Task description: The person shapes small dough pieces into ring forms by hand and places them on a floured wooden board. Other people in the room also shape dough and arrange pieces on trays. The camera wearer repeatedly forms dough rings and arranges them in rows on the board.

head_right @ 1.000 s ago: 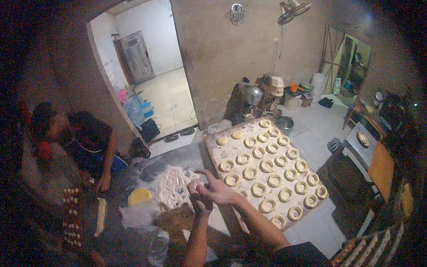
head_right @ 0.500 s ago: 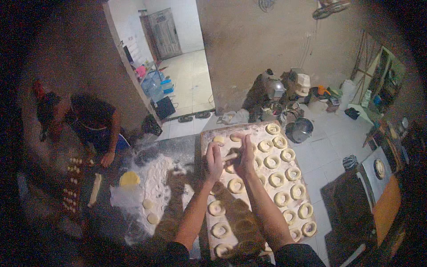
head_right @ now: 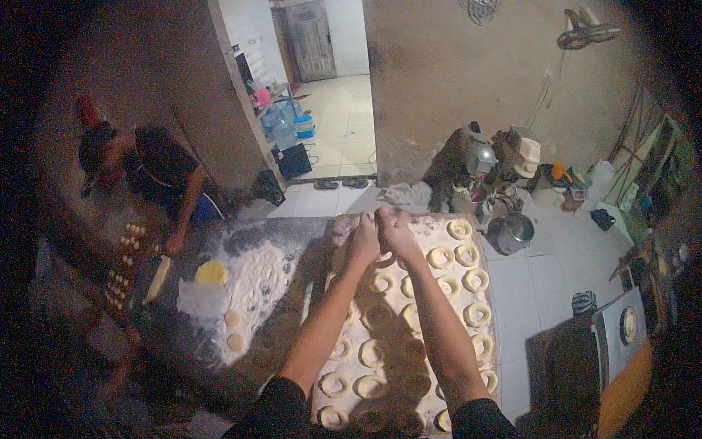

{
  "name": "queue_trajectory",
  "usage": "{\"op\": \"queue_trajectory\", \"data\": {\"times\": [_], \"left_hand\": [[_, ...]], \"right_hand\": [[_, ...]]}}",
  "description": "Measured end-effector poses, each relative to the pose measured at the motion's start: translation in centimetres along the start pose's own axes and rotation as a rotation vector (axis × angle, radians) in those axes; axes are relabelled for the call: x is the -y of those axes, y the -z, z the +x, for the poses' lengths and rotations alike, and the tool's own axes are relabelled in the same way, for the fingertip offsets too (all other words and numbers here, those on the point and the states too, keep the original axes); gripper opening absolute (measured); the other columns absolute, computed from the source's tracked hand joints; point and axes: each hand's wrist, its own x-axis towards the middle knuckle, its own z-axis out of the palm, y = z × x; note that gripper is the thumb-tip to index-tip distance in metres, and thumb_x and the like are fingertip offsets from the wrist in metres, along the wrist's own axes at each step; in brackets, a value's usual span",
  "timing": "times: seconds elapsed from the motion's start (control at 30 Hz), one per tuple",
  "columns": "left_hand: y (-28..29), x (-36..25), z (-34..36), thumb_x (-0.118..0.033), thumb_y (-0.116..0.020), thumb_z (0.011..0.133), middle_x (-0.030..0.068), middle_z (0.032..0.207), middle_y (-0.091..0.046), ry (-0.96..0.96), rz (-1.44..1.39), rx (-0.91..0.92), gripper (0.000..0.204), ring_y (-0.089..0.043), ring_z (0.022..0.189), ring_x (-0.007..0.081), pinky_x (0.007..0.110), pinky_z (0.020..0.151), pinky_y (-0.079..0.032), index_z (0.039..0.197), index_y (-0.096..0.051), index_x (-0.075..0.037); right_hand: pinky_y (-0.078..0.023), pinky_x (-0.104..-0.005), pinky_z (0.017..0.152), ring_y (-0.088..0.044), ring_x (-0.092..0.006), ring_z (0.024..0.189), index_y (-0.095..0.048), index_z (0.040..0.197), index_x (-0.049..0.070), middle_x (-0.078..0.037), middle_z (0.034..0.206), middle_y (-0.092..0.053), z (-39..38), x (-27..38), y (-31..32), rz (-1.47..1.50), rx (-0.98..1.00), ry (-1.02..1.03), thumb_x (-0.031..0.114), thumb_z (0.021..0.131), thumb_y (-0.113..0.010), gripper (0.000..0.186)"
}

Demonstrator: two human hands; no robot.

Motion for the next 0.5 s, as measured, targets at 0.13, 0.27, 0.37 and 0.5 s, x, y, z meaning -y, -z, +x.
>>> {"op": "queue_trajectory", "data": {"times": [0.13, 0.27, 0.37, 0.5], "left_hand": [[-0.1, 2.8, 1.6, -0.044, -0.039, 0.091, 0.034, 0.135, -0.033, 0.223, 0.533, -0.051, 0.063, -0.034, 0.123, 0.0482, 0.064, 0.1, -0.018, 0.136, -0.03, -0.001], [1.0, 0.9, -1.2, -0.031, -0.06, 0.079, 0.0286, 0.136, -0.028, 0.23, 0.661, 0.172, 0.067, -0.025, 0.129, 0.0439, 0.055, 0.105, -0.017, 0.135, -0.031, -0.005], [0.8, 1.9, -1.6, -0.019, -0.07, 0.068, 0.0274, 0.133, -0.028, 0.222, 0.665, 0.241, 0.076, -0.028, 0.127, 0.044, 0.054, 0.104, -0.02, 0.133, -0.031, -0.009], [1.1, 1.0, -1.3, -0.022, -0.07, 0.069, 0.027, 0.136, -0.028, 0.241, 0.64, 0.362, 0.081, -0.027, 0.129, 0.0443, 0.054, 0.105, -0.022, 0.136, -0.026, -0.011]], "right_hand": [[-0.019, -0.0712, 0.097, -0.047, -0.048, 0.115, -0.014, 0.143, 0.01, -0.035, 0.122, -0.048, -0.5, 0.4, 0.7, -0.818, -0.313, 0.012, 0.054, 0.08, -0.055, 0.088], [-0.019, -0.0749, 0.093, -0.046, -0.044, 0.114, -0.024, 0.141, 0.016, -0.025, 0.115, -0.05, 0.4, -4.3, 1.1, -1.121, -0.211, 0.076, 0.033, 0.081, -0.057, 0.071], [-0.018, -0.076, 0.093, -0.044, -0.0433, 0.115, -0.03, 0.139, 0.016, -0.024, 0.114, -0.048, -0.1, -6.1, -0.7, -1.19, -0.28, 0.226, 0.027, 0.081, -0.055, 0.064], [-0.015, -0.0738, 0.096, -0.043, -0.0426, 0.117, -0.037, 0.133, 0.018, -0.024, 0.118, -0.048, 0.1, -7.4, -0.8, -1.129, -0.376, 0.193, 0.034, 0.073, -0.063, 0.067]]}}
